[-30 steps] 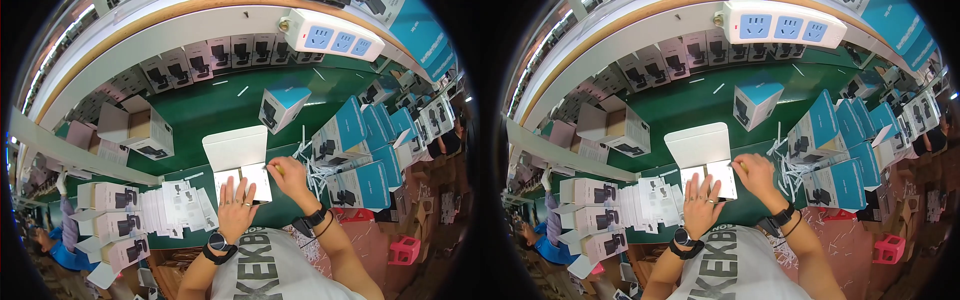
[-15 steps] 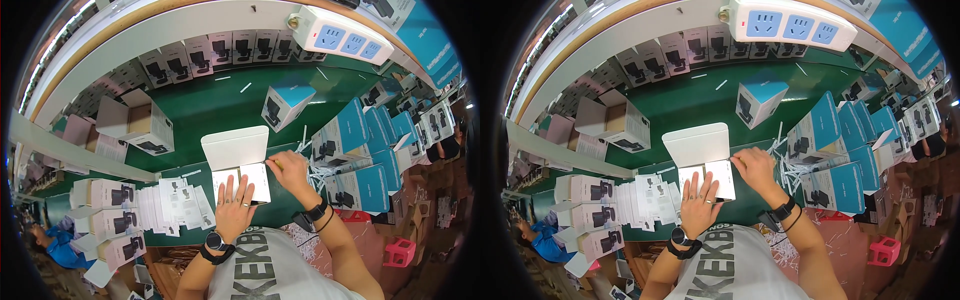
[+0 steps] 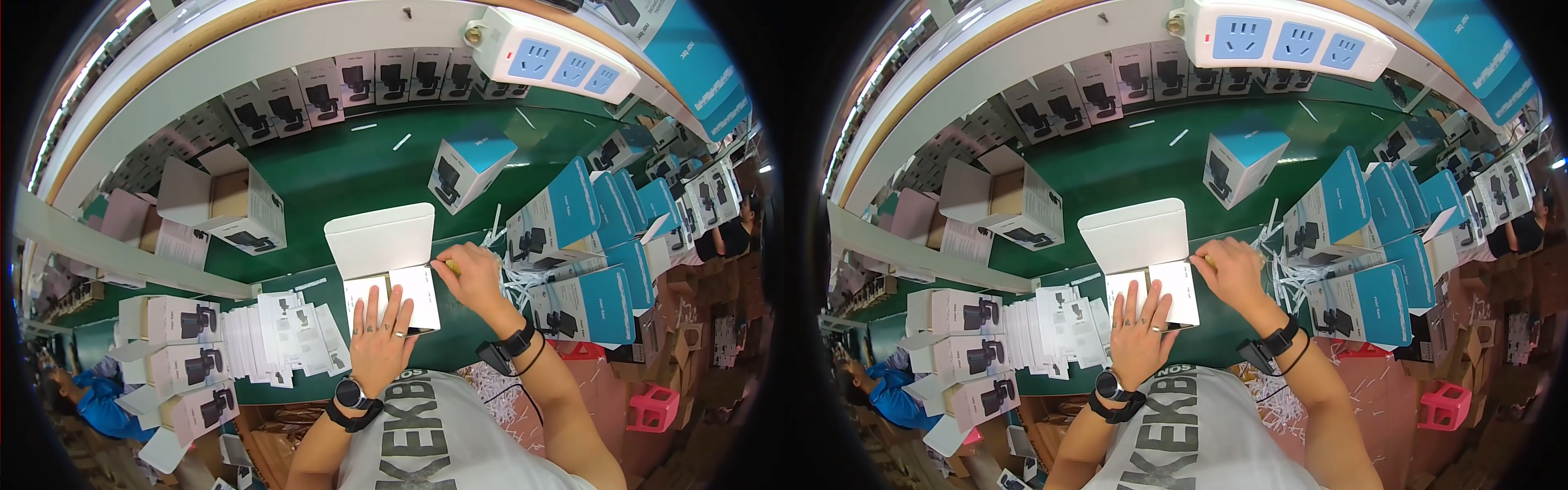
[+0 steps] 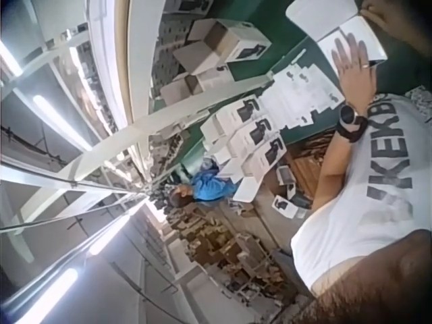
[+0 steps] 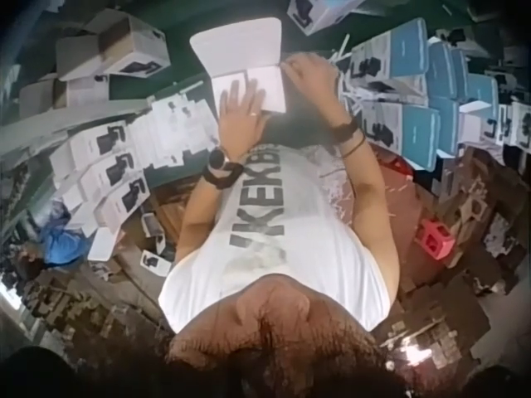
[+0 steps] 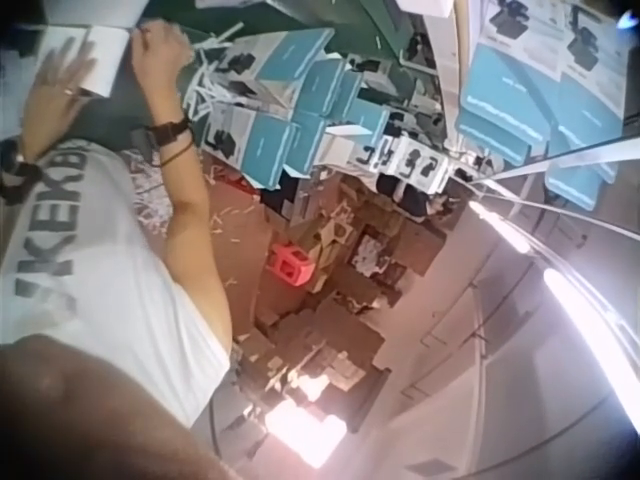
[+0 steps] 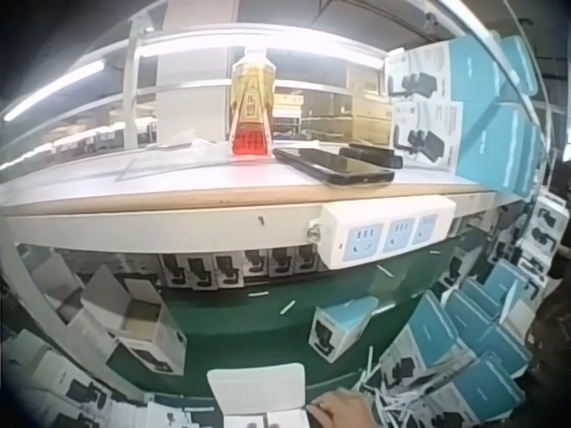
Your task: The person packs a microphone by placing a manual into a box, folding the flaps closed, and applying tape to the seams. They then set the sealed box on a shelf and repeat the process with another unit.
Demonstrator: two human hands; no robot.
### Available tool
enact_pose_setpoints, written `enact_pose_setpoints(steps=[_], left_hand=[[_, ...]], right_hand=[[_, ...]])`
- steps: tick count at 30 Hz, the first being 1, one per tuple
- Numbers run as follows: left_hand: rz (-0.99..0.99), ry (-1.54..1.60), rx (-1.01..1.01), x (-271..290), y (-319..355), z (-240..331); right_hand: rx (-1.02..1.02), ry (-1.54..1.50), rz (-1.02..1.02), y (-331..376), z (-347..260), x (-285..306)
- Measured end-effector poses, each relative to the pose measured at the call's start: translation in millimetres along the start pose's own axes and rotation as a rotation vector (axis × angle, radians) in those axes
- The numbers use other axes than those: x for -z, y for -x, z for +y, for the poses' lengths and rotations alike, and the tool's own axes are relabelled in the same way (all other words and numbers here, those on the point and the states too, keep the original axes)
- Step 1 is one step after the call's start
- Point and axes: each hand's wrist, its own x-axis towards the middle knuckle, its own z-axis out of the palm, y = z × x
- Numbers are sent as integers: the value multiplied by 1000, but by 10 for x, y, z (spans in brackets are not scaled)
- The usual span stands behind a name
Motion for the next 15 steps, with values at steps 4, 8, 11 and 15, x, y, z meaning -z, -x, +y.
enact_pose_setpoints(steps=[4, 8, 11, 15], left_hand=[[-16, 9, -2, -8, 20, -37], [-24, 26, -1, -34, 64, -59], [-32, 25, -12, -14, 42, -79], [-11, 27, -16, -33, 66, -65]], right_hand=[[40, -30, -173, 77, 26, 94], [63, -265, -308, 105, -115, 291], [46, -317, -346, 123, -172, 262], [-65, -266, -269, 330, -21, 165]])
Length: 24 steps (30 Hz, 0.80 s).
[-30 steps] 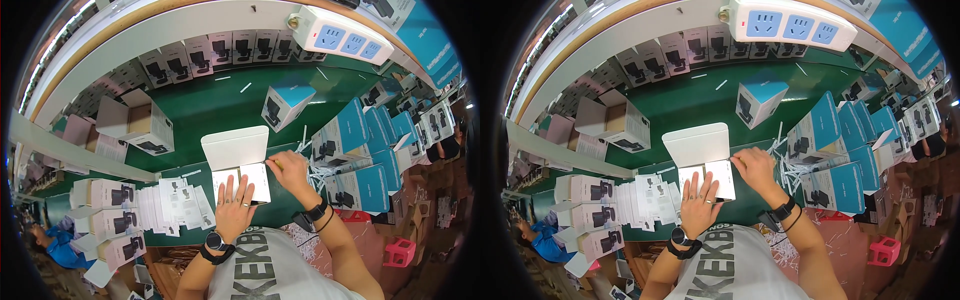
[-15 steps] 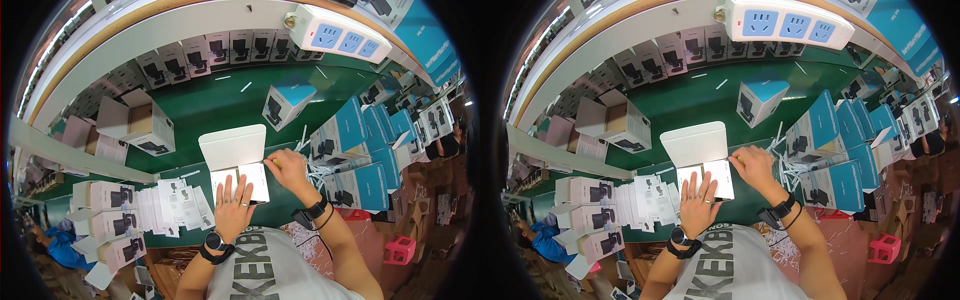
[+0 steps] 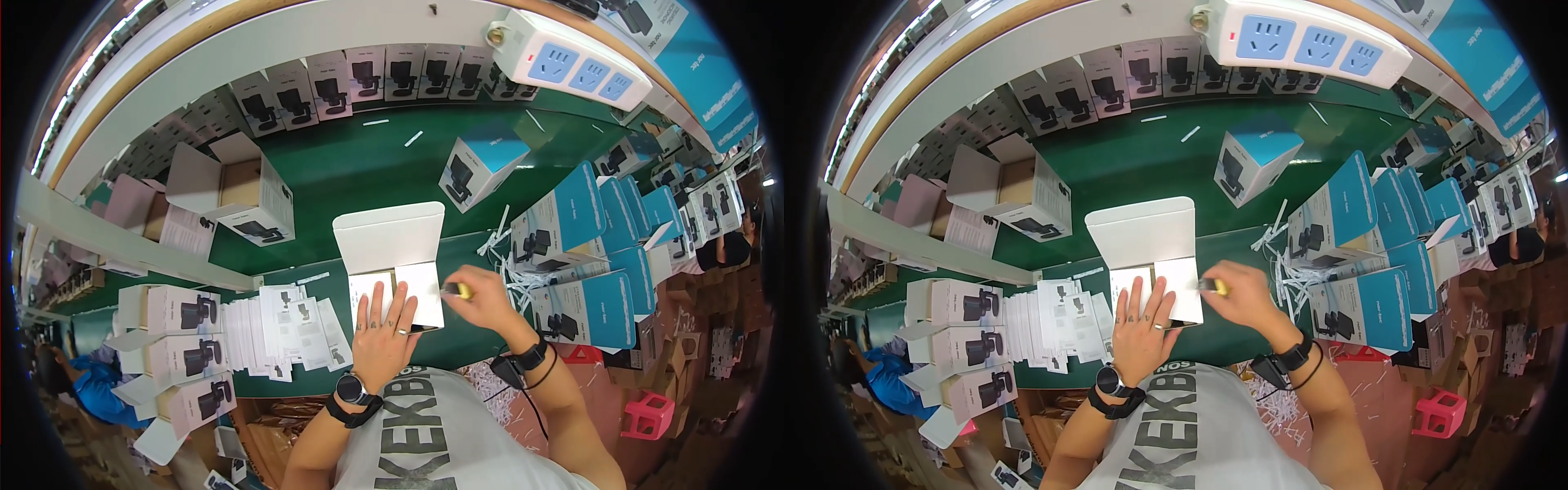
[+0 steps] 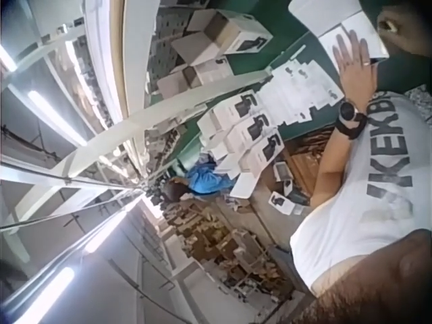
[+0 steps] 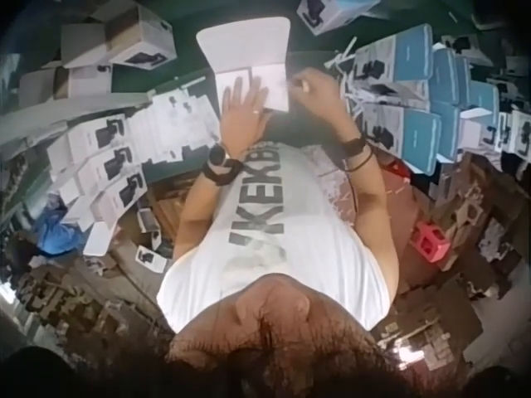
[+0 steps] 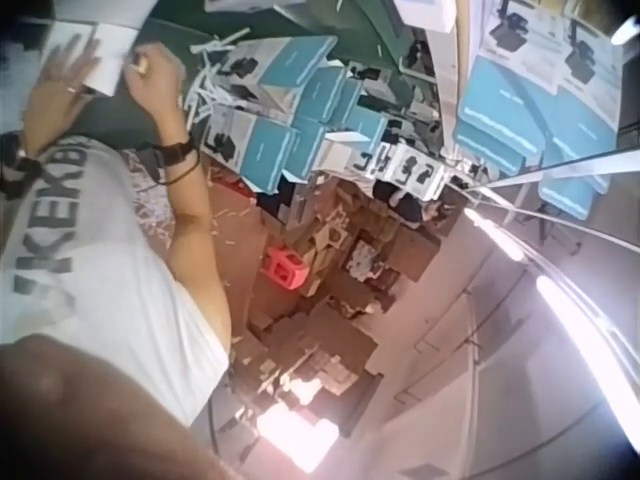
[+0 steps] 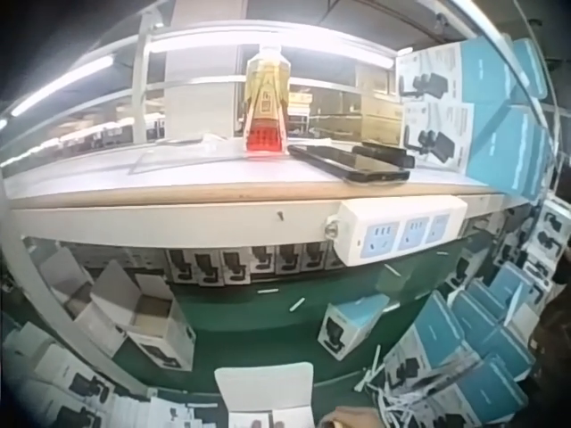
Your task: The person packs a microphone by placing a manual into a box, folding the flaps closed, and applying tape to the seams. They then set the sealed box on a shelf and repeat the process with another unit.
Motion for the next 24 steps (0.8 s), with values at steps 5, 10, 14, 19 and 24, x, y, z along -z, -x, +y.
enact_pose_setpoints(steps=[5, 10, 14, 19, 24], left_hand=[[-2, 26, 0, -23, 46, -39], [35, 58, -26, -51, 147, -89], [-2, -55, -73, 43, 236, -22], [-33, -83, -74, 134, 318, -50], [-44, 25, -88, 105, 456, -103]], right_hand=[[-482, 251, 65, 338, 288, 272], [-209, 322, -158, 195, -185, 237], [-61, 403, -175, -182, -696, 71], [175, 272, -89, -458, -1119, -279], [194, 291, 15, -592, -1110, -860]])
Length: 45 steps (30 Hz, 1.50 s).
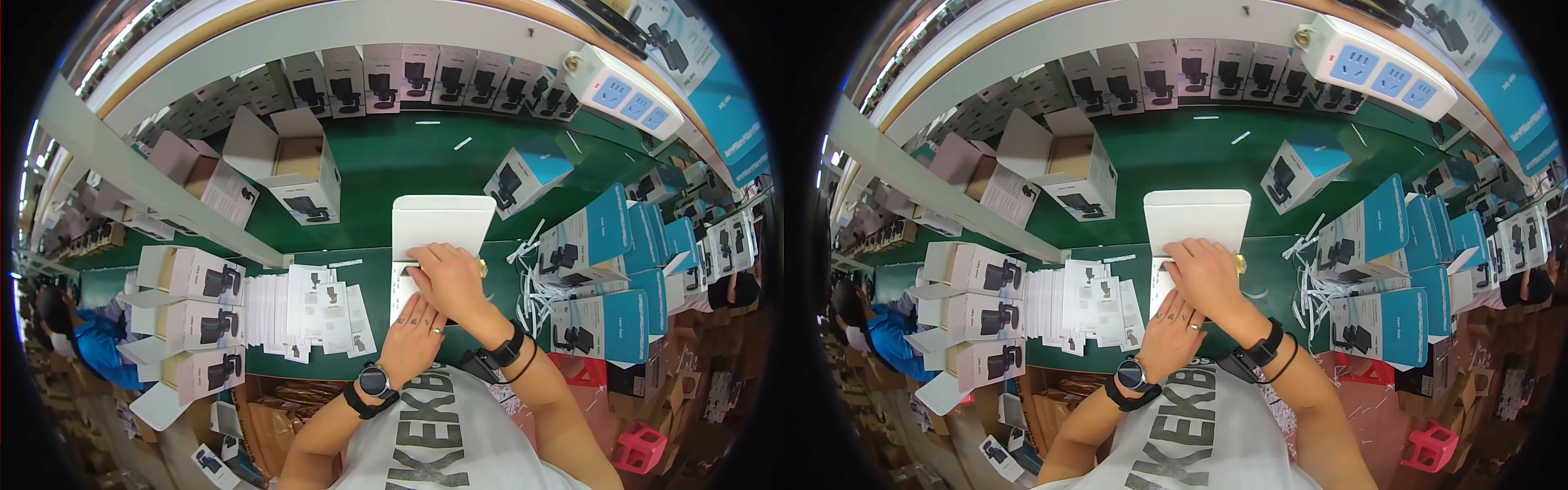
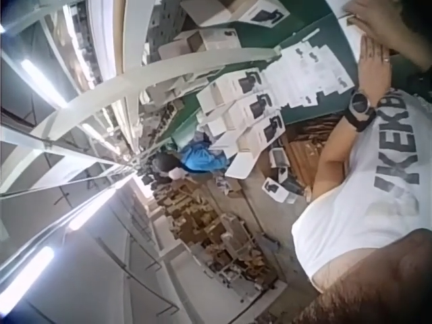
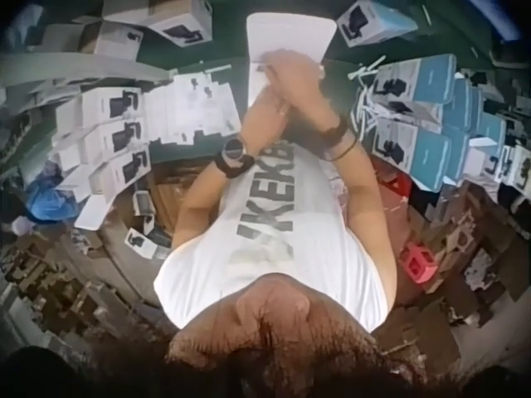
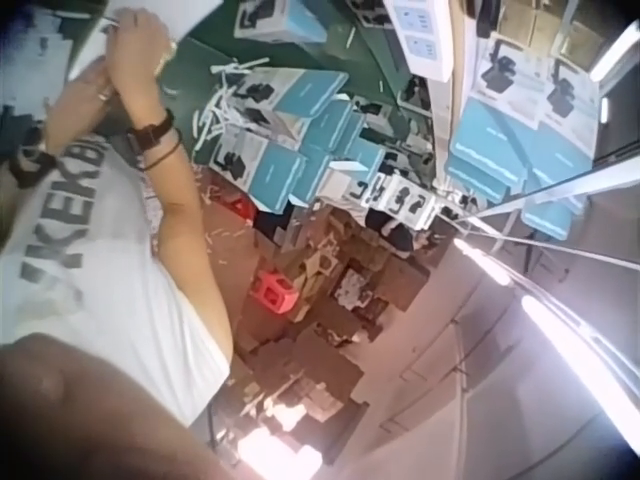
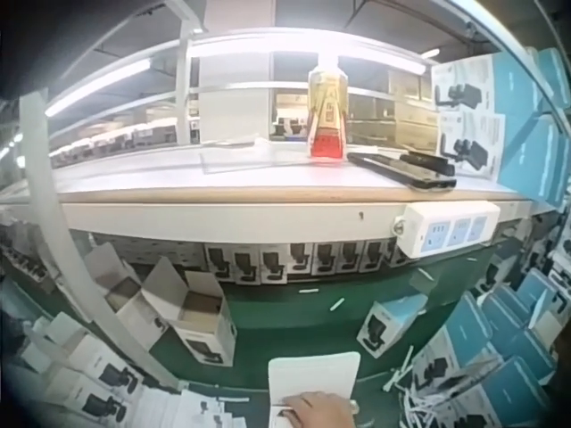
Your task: The person packs a microphone by placing a manual into a box, folding the flaps closed, and applying tape to the seams. They then set the sealed box on a shelf and repeat the process with another unit.
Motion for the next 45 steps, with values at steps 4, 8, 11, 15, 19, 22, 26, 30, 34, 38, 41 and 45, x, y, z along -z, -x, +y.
enact_pose_setpoints(steps=[4, 8, 11, 15, 19, 22, 26, 30, 34, 38, 41, 45], left_hand=[[35, 21, -34, 3, 16, -63], [34, 15, -67, 28, -18, -128], [15, 32, -56, 37, 10, -127], [-118, 157, 63, -2, 114, -152], [-91, 105, 11, 3, 87, -166], [-30, 56, -68, 145, 27, -225], [-18, 104, -157, 327, -8, -367], [-46, 223, -203, 310, -121, -331], [-50, 312, -118, 431, -177, -242], [-46, 545, 69, 415, -101, -280], [26, 875, 170, 283, 4, -294], [159, 897, 117, 276, 29, -295]], right_hand=[[-22, 86, 97, 10, 49, -221], [-40, -29, 139, 54, 87, -304], [58, -150, 62, 15, 87, -285], [114, -229, 62, -132, -172, -230], [113, -185, -50, -79, -23, -316], [-58, -322, -61, 116, 47, 204], [-429, 55, -380, 536, 675, 1178], [-407, -83, -32, 500, 1052, 1122], [-637, -950, -76, 557, 859, 972], [-221, -952, -469, 702, 558, 1105], [-9, -802, -429, 755, 443, 1034], [135, -390, -165, 358, 98, 717]])
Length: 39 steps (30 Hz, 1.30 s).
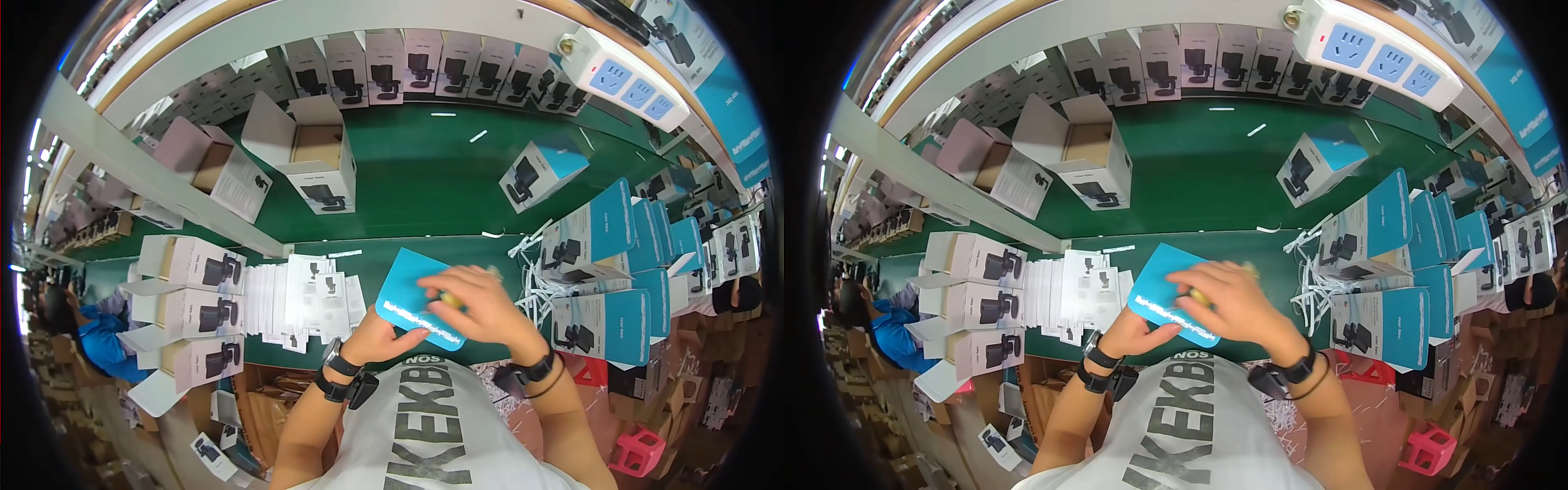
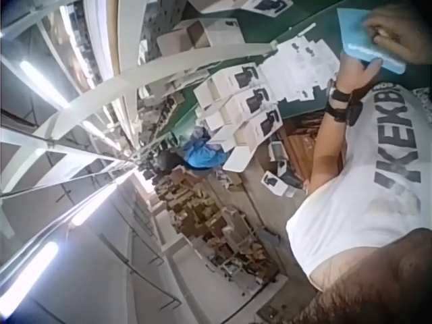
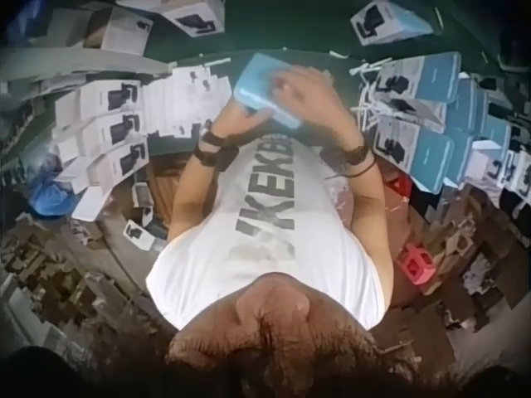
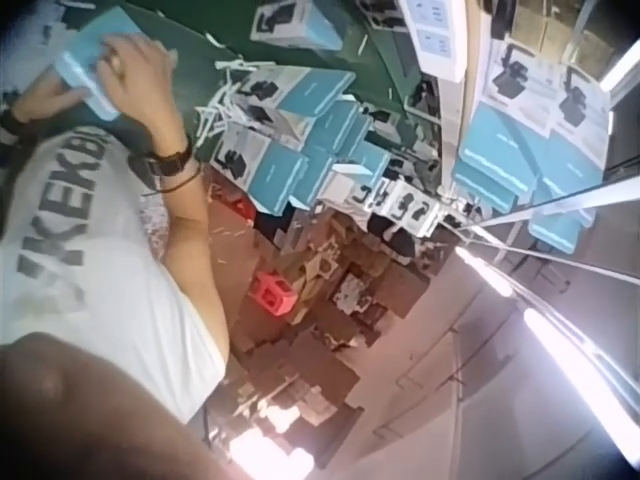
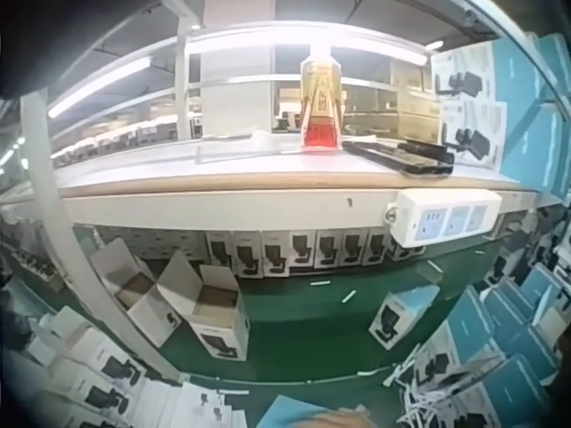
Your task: The person packs a microphone by placing a manual into a box, folding the flaps closed, and applying tape to the seams. They then set the sealed box on a shelf and repeat the process with another unit.
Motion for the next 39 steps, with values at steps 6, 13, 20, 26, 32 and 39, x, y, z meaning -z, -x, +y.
enact_pose_setpoints(steps=[6, 13, 20, 26, 32, 39], left_hand=[[-97, 35, 46, 57, 98, -10], [-81, 38, 57, 128, 144, 32], [-162, 27, 63, 160, 172, -48], [-153, -9, 1, 180, 172, -24], [-192, 4, 28, 197, 130, 15], [65, -122, 91, 81, 19, 148]], right_hand=[[141, -118, 17, -442, 27, -524], [116, -257, -136, -275, -19, -348], [203, -165, 33, -483, 49, -574], [200, -215, -28, -332, 141, -559], [116, -327, -102, -228, -45, -409], [-406, -498, 671, 449, 551, 99]])
